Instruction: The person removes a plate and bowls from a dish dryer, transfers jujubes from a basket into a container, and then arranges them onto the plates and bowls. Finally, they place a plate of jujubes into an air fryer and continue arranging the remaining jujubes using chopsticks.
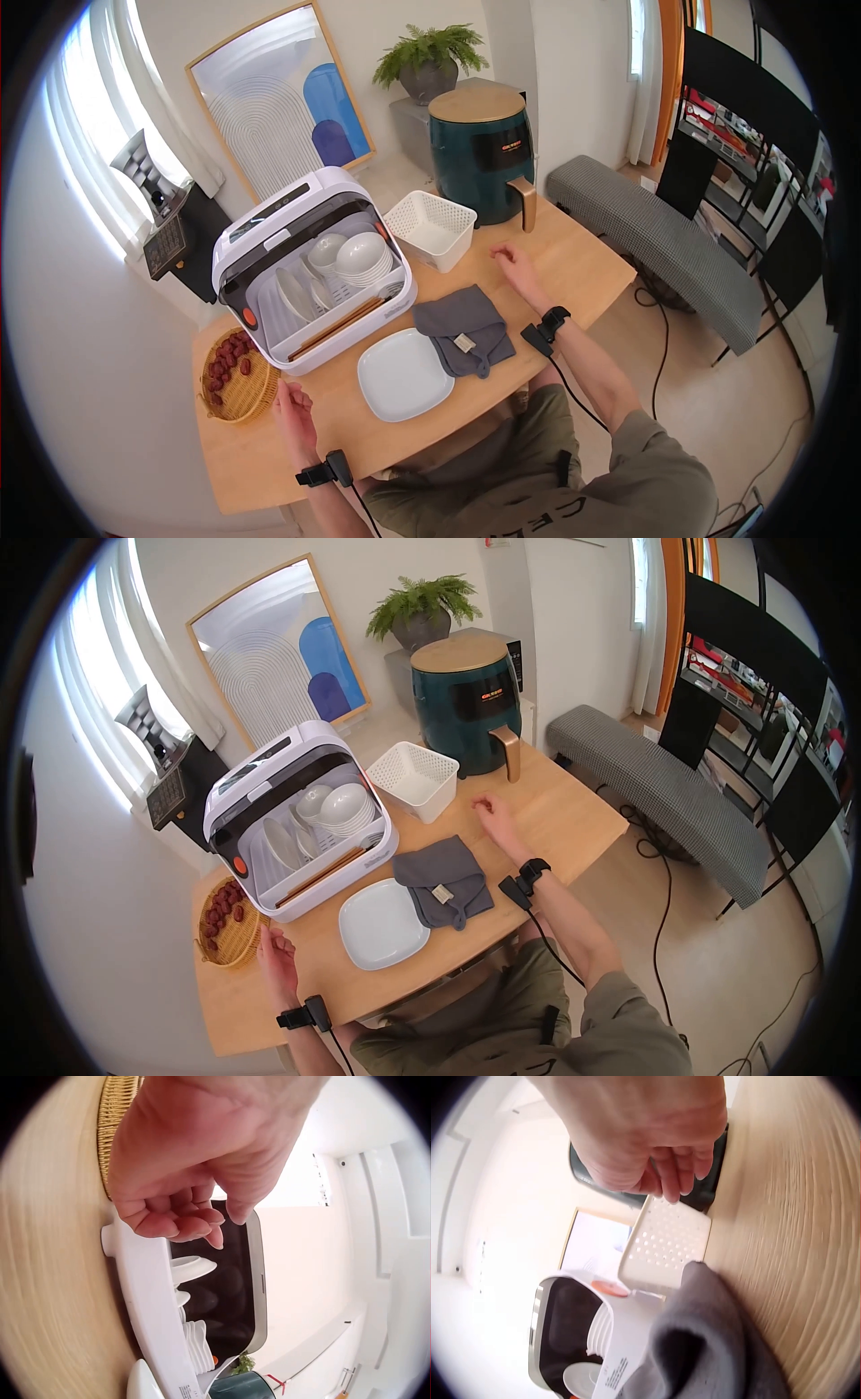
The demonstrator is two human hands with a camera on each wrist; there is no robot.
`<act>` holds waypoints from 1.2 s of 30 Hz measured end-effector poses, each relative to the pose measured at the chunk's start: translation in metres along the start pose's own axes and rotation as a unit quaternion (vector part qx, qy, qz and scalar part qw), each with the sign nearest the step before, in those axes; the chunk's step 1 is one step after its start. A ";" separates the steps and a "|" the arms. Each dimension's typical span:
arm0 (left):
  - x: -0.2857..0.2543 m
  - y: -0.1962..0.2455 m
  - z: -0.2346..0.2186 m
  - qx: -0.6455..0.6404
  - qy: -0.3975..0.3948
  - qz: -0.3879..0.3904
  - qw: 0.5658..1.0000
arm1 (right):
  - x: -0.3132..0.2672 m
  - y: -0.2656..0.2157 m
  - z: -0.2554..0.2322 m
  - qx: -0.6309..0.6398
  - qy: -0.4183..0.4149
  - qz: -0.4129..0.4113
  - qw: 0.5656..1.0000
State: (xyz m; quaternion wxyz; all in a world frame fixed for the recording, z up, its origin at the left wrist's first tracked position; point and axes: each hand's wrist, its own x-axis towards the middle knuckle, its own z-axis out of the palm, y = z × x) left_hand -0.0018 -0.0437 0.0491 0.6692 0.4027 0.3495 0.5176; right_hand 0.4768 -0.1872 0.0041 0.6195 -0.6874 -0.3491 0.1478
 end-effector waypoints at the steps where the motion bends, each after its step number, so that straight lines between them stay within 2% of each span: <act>1: 0.002 -0.006 -0.005 0.001 -0.006 0.001 1.000 | 0.004 0.012 -0.007 -0.018 0.032 -0.012 0.999; 3: 0.008 -0.018 -0.013 -0.005 0.000 -0.030 1.000 | 0.004 0.018 -0.015 -0.036 0.071 -0.027 0.996; 5: 0.010 -0.025 -0.011 -0.013 0.009 -0.037 0.999 | -0.007 0.017 -0.014 -0.146 0.045 -0.022 0.988; 9: 0.017 -0.037 -0.014 -0.015 0.021 -0.062 0.998 | -0.016 0.008 -0.009 -0.169 0.050 -0.050 0.983; 11: 0.019 -0.039 -0.013 0.016 -0.004 -0.041 0.999 | -0.018 0.009 -0.009 -0.234 0.036 -0.119 0.964; 13: 0.021 -0.038 -0.015 0.047 -0.030 -0.020 0.998 | -0.021 0.009 -0.008 -0.250 0.026 -0.136 0.958; 15: 0.023 -0.038 -0.020 0.170 -0.066 0.002 0.983 | -0.024 0.008 -0.007 -0.267 0.014 -0.156 0.951; 16: 0.026 -0.041 -0.024 0.171 -0.071 0.003 0.983 | -0.025 0.010 -0.006 -0.299 -0.021 -0.215 0.930; 17: 0.027 -0.046 -0.026 0.279 -0.063 0.044 0.957 | -0.025 0.012 -0.006 -0.329 -0.056 -0.274 0.902; 18: 0.029 -0.051 -0.027 0.382 -0.053 0.084 0.919 | -0.025 0.014 -0.007 -0.331 -0.054 -0.275 0.901; 19: 0.025 -0.050 -0.024 0.381 -0.054 0.085 0.919 | -0.024 0.016 -0.008 -0.314 -0.044 -0.284 0.905; 21: 0.021 -0.045 -0.016 0.414 -0.005 0.117 0.903 | -0.016 0.017 -0.008 -0.299 -0.032 -0.300 0.906; 23: 0.024 -0.048 -0.019 0.403 -0.016 0.132 0.905 | -0.018 0.009 -0.012 -0.199 -0.013 -0.128 0.971; 26: 0.027 -0.052 -0.020 0.381 -0.033 0.139 0.913 | -0.021 0.002 -0.013 -0.169 0.035 -0.099 0.980; 28: 0.023 -0.050 -0.016 0.370 -0.034 0.137 0.918 | -0.019 -0.001 -0.012 -0.162 0.040 -0.083 0.983; 30: 0.017 -0.040 -0.008 0.405 -0.042 0.119 0.905 | -0.016 -0.002 -0.008 -0.152 0.045 -0.067 0.985; 32: 0.019 -0.043 -0.010 0.396 -0.035 0.130 0.908 | -0.014 -0.004 0.000 -0.180 0.061 -0.026 0.982; 36: 0.027 -0.057 -0.020 0.366 -0.017 0.145 0.919 | -0.011 0.006 0.008 -0.202 0.061 -0.087 0.974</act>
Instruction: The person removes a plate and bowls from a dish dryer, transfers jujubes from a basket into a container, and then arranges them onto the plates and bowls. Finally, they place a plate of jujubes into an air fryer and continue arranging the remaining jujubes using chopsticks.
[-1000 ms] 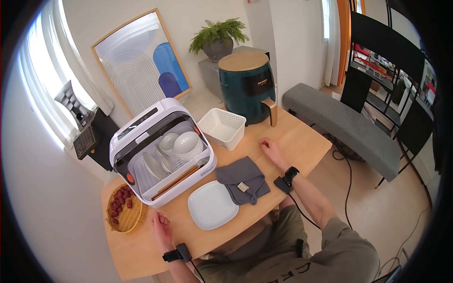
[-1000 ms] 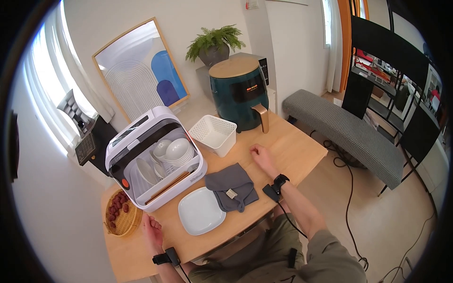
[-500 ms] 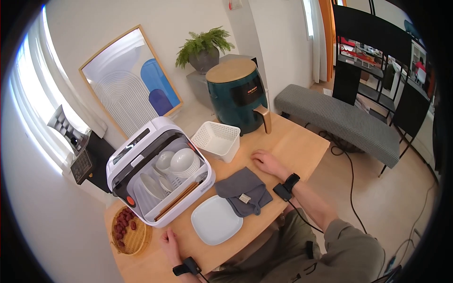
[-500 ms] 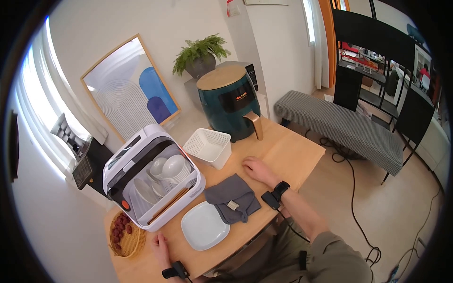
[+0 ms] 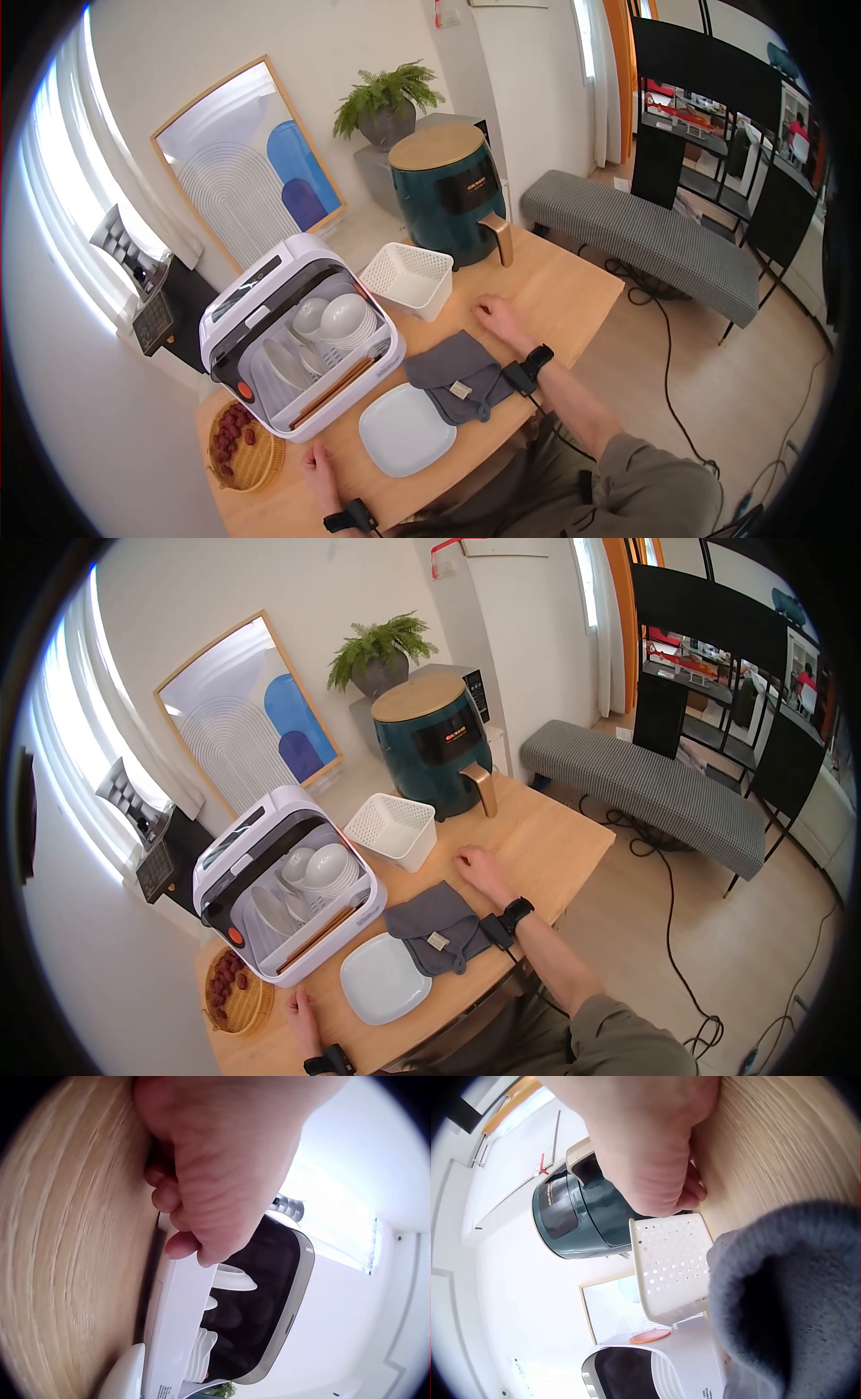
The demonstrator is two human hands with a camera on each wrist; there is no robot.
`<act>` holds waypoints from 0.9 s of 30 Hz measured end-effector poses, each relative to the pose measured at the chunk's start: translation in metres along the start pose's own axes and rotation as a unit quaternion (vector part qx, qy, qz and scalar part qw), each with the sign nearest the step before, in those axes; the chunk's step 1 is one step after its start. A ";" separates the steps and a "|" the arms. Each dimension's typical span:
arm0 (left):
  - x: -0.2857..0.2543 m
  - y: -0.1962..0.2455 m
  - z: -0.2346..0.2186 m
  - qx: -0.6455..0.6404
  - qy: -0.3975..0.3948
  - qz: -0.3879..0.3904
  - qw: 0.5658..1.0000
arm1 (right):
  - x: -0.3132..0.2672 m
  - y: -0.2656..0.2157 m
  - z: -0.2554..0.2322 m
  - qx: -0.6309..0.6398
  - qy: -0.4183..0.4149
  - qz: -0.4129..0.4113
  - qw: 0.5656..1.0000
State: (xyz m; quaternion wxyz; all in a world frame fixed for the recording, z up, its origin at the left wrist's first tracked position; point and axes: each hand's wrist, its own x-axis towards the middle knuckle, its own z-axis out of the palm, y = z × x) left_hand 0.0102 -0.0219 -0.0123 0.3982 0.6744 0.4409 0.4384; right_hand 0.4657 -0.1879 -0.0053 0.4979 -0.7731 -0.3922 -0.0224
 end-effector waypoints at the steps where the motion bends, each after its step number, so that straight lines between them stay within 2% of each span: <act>1: 0.002 -0.002 0.000 -0.001 0.000 0.000 1.000 | 0.001 0.001 0.001 0.009 0.004 -0.007 1.000; 3: 0.002 -0.006 -0.004 -0.002 -0.015 -0.015 1.000 | -0.001 0.006 0.000 0.018 0.004 -0.009 1.000; 5: 0.002 -0.005 -0.009 0.002 -0.023 -0.032 0.999 | 0.001 0.013 -0.005 0.033 -0.092 0.008 0.995; 6: 0.003 -0.004 -0.010 0.003 -0.030 -0.048 0.998 | -0.002 0.016 -0.009 0.034 -0.091 0.009 0.995; 8: 0.004 -0.003 -0.008 0.007 -0.024 -0.032 0.999 | -0.008 0.015 -0.019 -0.005 -0.013 -0.117 0.993; 12: 0.003 -0.003 -0.007 0.011 -0.018 -0.037 0.999 | -0.005 0.015 -0.032 -0.030 -0.003 -0.086 0.996; 14: 0.001 0.004 -0.007 0.015 -0.019 -0.034 0.999 | -0.005 0.018 -0.028 -0.155 -0.014 -0.108 0.982; 27: 0.002 0.008 -0.006 0.012 -0.030 -0.049 0.998 | -0.008 0.014 -0.028 -0.179 -0.063 -0.090 0.978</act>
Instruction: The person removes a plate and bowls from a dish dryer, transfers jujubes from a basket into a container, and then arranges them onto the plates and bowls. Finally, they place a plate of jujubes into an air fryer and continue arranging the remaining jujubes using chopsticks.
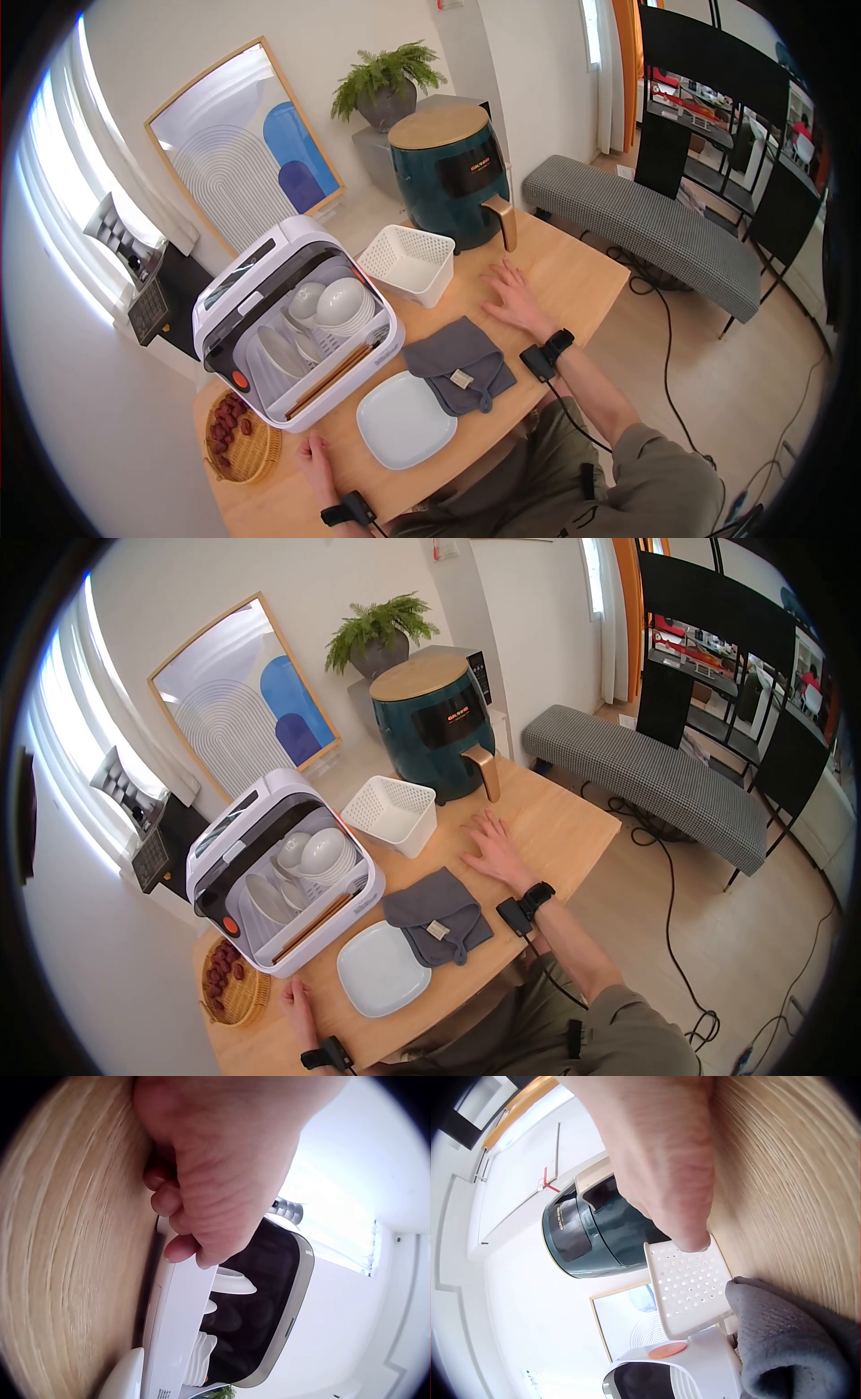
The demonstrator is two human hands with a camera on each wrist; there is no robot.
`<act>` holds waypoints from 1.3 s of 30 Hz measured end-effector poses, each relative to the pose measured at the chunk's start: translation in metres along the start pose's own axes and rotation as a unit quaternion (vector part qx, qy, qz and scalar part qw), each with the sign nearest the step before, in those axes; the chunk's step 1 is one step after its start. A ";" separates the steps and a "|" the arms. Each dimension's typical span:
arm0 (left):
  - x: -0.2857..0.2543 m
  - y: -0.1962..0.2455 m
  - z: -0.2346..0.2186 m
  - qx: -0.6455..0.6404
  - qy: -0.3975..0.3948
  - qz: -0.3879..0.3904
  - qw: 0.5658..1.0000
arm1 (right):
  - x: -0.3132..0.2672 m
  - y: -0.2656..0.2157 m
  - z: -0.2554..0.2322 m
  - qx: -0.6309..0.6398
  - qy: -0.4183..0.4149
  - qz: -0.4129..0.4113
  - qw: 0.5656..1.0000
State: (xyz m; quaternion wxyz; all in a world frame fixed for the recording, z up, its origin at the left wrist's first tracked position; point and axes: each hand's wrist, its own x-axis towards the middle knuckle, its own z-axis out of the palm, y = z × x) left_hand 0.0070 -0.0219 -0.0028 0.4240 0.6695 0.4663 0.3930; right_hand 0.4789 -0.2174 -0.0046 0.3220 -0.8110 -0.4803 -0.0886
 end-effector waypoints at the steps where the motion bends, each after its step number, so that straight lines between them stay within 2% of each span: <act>1: 0.000 0.001 0.000 0.000 0.000 -0.001 1.000 | 0.000 0.000 0.000 0.001 0.001 0.000 1.000; 6: 0.001 0.000 0.000 -0.001 -0.001 0.016 1.000 | -0.001 -0.001 -0.001 -0.004 0.005 -0.003 1.000; 8: 0.002 -0.005 0.000 -0.007 -0.002 0.016 1.000 | 0.001 -0.001 -0.001 0.002 -0.030 0.004 1.000; 13: 0.001 -0.001 0.001 -0.005 -0.009 0.007 1.000 | 0.001 -0.003 0.000 -0.015 -0.019 0.008 1.000; 15: 0.003 -0.007 0.002 -0.012 0.000 0.033 0.999 | 0.001 -0.003 0.000 -0.017 -0.018 0.009 1.000; 21: 0.003 -0.008 0.003 -0.010 0.007 0.040 0.999 | 0.001 -0.003 -0.001 0.007 -0.024 0.011 1.000; 23: 0.003 -0.006 0.003 -0.010 0.007 0.040 0.999 | 0.001 -0.003 -0.002 -0.012 0.004 0.005 1.000; 28: 0.003 -0.007 0.002 -0.012 0.007 0.037 0.999 | 0.001 -0.001 0.000 -0.010 -0.002 0.012 1.000; 30: 0.002 -0.003 0.000 -0.001 -0.004 0.006 1.000 | 0.000 -0.002 -0.001 -0.011 -0.004 0.012 1.000; 36: 0.001 -0.001 0.003 -0.005 0.003 0.037 0.999 | 0.001 -0.001 0.001 -0.001 -0.021 0.016 1.000; 39: 0.000 0.001 0.002 -0.009 0.000 0.019 1.000 | 0.001 -0.002 0.002 -0.005 -0.011 0.012 1.000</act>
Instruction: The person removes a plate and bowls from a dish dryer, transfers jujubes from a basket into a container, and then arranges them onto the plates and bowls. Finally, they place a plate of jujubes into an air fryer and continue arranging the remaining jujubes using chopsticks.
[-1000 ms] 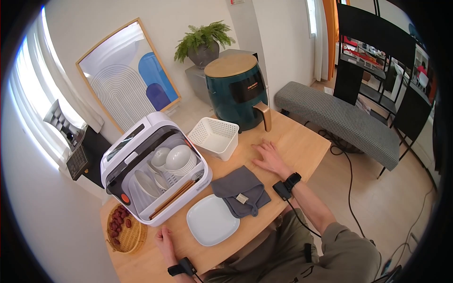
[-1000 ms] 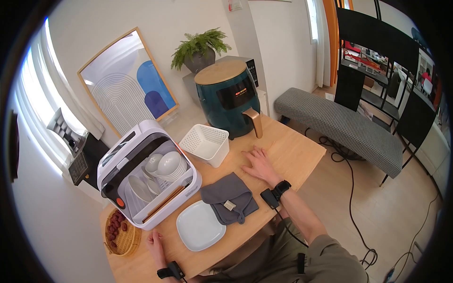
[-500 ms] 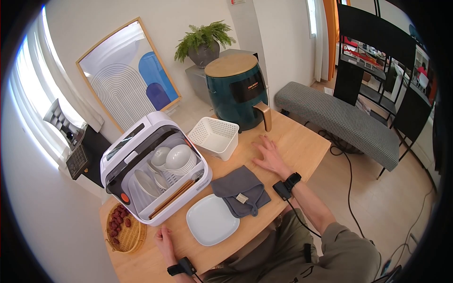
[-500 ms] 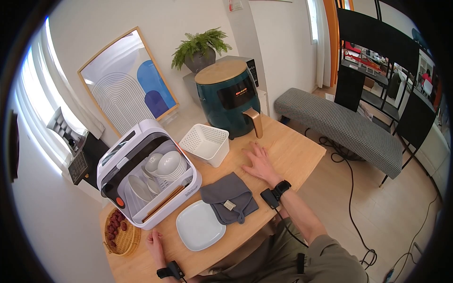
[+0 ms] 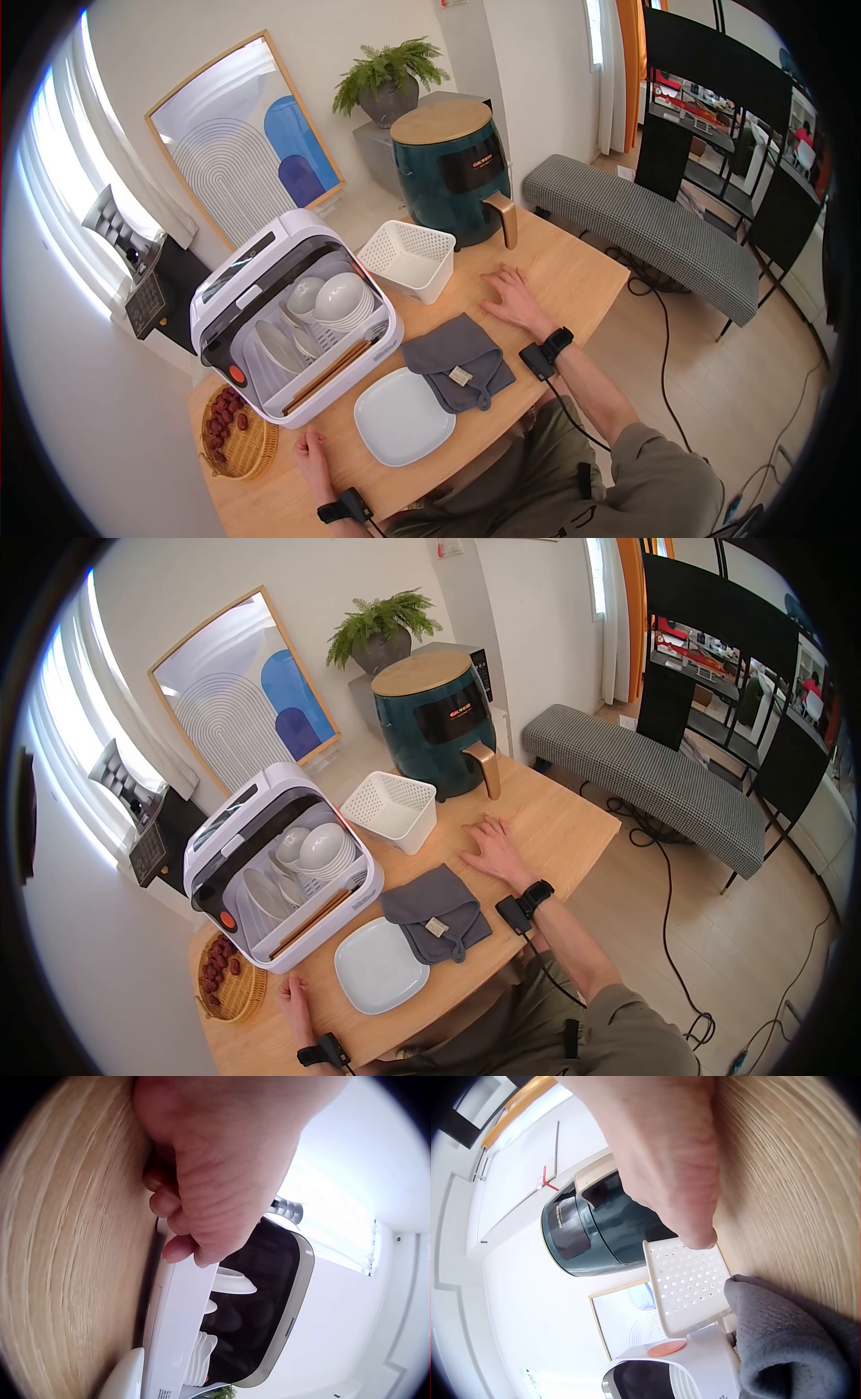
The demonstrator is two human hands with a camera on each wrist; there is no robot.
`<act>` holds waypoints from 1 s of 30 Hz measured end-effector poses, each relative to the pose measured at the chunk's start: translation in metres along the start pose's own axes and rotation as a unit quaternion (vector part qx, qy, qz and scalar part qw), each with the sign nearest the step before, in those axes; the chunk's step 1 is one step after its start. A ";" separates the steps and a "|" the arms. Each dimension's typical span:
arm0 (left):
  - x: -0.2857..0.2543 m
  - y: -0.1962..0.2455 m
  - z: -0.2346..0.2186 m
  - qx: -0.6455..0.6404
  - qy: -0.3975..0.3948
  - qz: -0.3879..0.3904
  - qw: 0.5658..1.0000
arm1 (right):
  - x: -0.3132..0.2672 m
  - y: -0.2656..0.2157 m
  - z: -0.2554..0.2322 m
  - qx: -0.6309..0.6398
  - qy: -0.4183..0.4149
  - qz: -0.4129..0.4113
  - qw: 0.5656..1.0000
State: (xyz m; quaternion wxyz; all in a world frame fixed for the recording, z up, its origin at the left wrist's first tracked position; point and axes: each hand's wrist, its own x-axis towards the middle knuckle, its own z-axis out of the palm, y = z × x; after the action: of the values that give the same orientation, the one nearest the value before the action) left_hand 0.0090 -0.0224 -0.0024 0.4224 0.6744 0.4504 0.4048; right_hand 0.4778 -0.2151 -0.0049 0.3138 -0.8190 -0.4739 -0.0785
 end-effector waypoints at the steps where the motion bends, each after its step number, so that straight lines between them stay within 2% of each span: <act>1: 0.000 0.001 -0.001 0.000 0.000 0.000 1.000 | 0.000 0.000 0.001 -0.007 -0.001 0.003 1.000; 7: 0.001 -0.001 -0.001 0.006 -0.006 -0.010 1.000 | 0.000 0.001 0.002 -0.015 -0.004 0.007 1.000; 13: 0.001 0.001 0.002 0.011 0.005 0.027 1.000 | 0.000 0.000 0.000 0.010 -0.001 0.006 1.000; 15: -0.001 0.005 0.000 0.017 0.000 -0.009 1.000 | -0.001 0.001 -0.001 0.014 0.011 0.002 1.000; 21: 0.000 0.001 -0.001 0.017 -0.001 -0.015 1.000 | 0.000 0.000 -0.001 0.008 0.025 -0.007 1.000; 23: 0.002 -0.005 -0.002 0.014 -0.001 -0.012 1.000 | 0.002 0.003 -0.001 0.012 -0.019 0.008 1.000; 30: 0.002 -0.005 -0.001 0.008 -0.004 -0.011 1.000 | 0.001 0.001 -0.003 0.022 -0.013 0.000 1.000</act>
State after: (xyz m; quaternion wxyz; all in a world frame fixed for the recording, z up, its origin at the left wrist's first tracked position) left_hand 0.0068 -0.0188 -0.0065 0.4236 0.6745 0.4588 0.3938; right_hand 0.4794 -0.2163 -0.0029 0.3256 -0.8130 -0.4794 -0.0574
